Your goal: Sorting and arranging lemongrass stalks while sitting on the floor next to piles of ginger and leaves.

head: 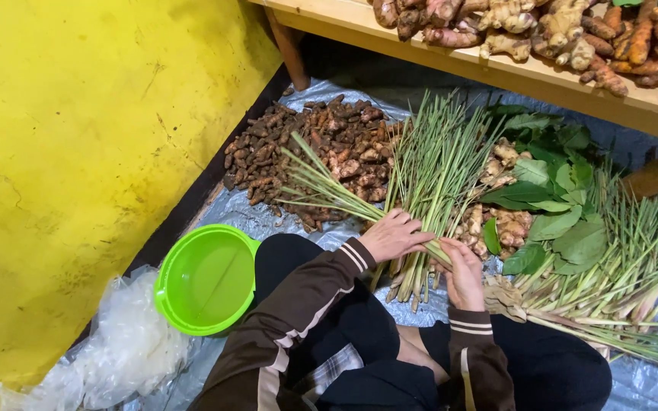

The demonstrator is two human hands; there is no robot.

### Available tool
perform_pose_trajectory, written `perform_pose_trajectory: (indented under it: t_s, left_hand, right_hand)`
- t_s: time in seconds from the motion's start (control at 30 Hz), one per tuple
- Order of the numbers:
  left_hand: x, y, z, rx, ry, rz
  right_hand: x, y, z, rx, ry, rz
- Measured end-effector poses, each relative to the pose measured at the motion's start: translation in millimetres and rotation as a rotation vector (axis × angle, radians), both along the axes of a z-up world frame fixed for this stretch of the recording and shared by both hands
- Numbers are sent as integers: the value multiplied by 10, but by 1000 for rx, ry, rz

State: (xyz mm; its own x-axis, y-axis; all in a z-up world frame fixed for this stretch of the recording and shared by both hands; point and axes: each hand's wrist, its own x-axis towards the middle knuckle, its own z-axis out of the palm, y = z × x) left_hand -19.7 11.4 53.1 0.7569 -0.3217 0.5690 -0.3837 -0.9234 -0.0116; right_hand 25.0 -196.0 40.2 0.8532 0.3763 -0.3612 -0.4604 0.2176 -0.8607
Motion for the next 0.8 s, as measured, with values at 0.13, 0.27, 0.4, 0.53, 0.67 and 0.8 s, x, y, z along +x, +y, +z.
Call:
perform_pose_trajectory:
  t_s: [0.13, 0.27, 0.4, 0.53, 0.67, 0.8]
  left_hand:
    - [-25, 124, 101, -17, -20, -36]
    - [-194, 117, -53, -226, -105, 215]
    - [-354, -285, -278, -1192, 169, 252]
    - [-398, -538, -288, -1731, 358, -116]
    - [-444, -448, -73, -2041, 354, -14]
    - [-471, -305, 97, -2134, 320, -88]
  right_hand:
    - [-10, -73, 11, 12, -7, -30]
    - [-81, -62, 96, 100, -59, -115]
    - [-241, 62, 162, 199, -73, -157]
    - [-458, 237, 93, 252, -89, -156]
    - [-560, 251, 12, 334, -10, -108]
    - [-633, 341, -30, 395, 135, -32]
